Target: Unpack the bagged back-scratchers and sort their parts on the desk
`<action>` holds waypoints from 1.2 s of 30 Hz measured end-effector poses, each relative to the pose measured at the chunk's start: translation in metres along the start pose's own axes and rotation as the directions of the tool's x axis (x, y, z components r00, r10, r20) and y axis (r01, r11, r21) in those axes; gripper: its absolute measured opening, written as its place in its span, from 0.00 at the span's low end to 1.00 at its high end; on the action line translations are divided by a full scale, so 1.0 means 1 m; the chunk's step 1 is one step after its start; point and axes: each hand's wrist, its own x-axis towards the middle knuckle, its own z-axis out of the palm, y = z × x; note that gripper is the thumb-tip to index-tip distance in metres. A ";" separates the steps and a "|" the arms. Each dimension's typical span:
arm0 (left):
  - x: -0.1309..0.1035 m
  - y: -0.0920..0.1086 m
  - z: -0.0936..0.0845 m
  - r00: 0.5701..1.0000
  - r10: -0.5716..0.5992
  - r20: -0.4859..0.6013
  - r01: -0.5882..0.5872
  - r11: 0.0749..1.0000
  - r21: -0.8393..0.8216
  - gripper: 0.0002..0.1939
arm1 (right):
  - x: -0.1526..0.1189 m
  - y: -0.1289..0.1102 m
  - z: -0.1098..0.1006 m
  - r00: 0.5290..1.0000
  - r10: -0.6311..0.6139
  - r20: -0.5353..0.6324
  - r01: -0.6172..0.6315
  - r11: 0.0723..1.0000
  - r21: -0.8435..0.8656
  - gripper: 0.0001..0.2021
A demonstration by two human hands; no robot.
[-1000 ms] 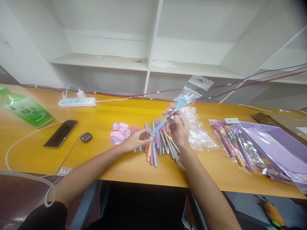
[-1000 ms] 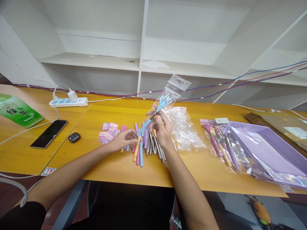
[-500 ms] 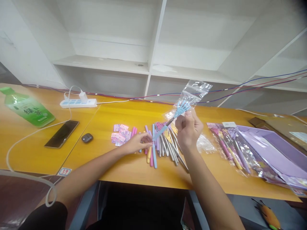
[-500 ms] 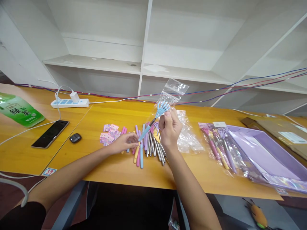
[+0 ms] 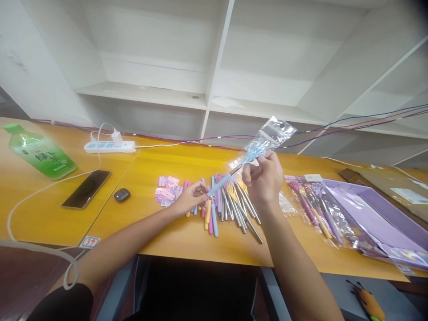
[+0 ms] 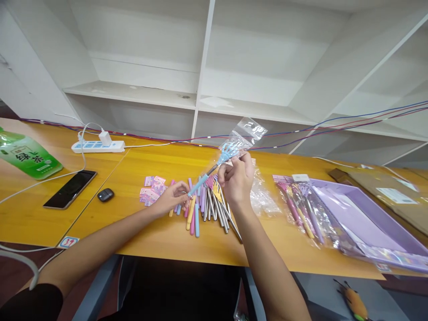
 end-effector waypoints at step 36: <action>-0.010 0.012 -0.005 0.835 0.550 0.007 -0.428 0.640 0.638 0.13 | 0.038 0.065 -0.084 0.927 0.327 -0.183 -0.313 0.944 0.103 0.25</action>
